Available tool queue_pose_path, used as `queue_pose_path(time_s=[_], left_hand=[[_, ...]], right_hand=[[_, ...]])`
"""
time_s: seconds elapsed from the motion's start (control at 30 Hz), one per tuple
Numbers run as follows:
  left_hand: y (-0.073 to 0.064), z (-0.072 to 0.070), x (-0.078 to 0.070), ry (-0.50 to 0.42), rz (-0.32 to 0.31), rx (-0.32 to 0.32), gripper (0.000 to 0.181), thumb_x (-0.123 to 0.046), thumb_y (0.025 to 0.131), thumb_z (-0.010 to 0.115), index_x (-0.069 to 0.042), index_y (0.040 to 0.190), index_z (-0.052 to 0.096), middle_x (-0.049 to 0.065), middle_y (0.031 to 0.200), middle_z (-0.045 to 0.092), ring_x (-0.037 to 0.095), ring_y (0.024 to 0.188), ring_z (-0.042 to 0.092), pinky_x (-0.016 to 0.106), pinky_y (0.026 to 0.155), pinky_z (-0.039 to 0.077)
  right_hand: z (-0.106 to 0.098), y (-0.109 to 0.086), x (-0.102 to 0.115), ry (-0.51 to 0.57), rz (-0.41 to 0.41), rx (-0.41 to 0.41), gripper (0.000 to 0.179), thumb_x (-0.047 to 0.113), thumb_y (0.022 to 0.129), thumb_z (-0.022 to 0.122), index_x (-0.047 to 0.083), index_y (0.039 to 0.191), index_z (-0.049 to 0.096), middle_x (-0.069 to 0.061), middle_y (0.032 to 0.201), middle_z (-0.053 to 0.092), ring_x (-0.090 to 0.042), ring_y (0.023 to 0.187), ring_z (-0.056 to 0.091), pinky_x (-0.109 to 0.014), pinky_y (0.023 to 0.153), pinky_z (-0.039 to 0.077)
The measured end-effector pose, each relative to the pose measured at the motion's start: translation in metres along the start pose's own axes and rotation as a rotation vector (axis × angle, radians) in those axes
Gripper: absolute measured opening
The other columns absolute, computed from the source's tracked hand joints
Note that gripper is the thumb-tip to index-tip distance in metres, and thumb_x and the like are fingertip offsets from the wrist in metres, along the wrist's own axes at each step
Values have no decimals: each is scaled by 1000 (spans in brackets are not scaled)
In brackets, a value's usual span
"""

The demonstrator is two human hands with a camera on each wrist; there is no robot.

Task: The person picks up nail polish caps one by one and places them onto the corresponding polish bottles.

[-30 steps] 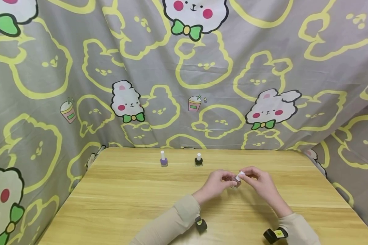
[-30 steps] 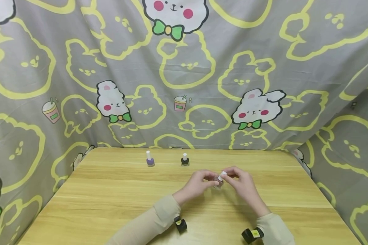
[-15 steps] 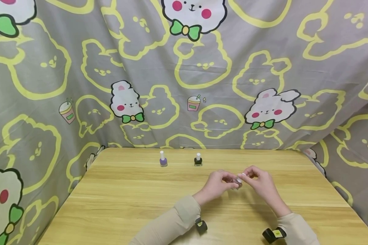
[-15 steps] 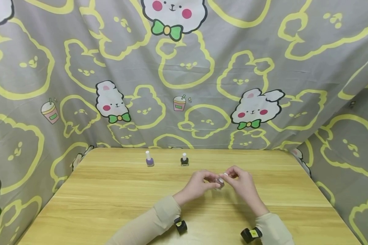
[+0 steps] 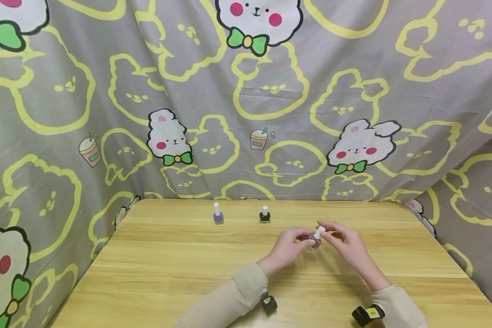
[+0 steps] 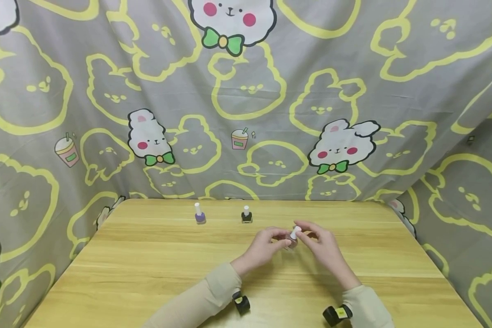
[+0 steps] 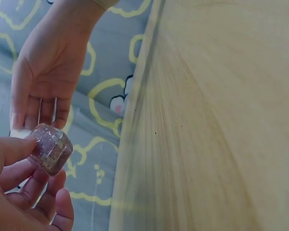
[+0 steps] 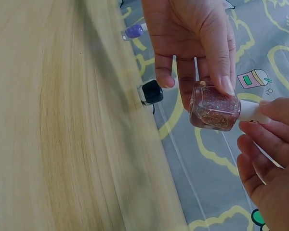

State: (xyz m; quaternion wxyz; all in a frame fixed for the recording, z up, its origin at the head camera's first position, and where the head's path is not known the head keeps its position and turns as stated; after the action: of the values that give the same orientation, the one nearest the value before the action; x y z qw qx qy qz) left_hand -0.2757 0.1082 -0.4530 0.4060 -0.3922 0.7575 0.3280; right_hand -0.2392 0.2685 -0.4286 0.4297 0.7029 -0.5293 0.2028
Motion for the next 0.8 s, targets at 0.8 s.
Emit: queue_pose_path(time_s=[0.8], left_hand=[[-1,-3,-2,-21,30,-34,25,-22,82,78,-11,104,75,-2,94,71,-6,80,57,13,69,48]], right_hand=[[-3,0,-8,53,194,-21,22,23,88,72,4,100,71,-5,90,75,4,78,63,-18,71,51]])
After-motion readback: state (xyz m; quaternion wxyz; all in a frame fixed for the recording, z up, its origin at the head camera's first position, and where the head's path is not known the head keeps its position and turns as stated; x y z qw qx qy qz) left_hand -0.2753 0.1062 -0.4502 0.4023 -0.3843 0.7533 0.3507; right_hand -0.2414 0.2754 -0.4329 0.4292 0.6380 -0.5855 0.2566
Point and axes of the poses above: each hand's wrist, its own y-axis towards the middle knuckle, its own z-axis out of the palm, x = y × z, the point moved 5 cm from there along y, towards the middle knuckle
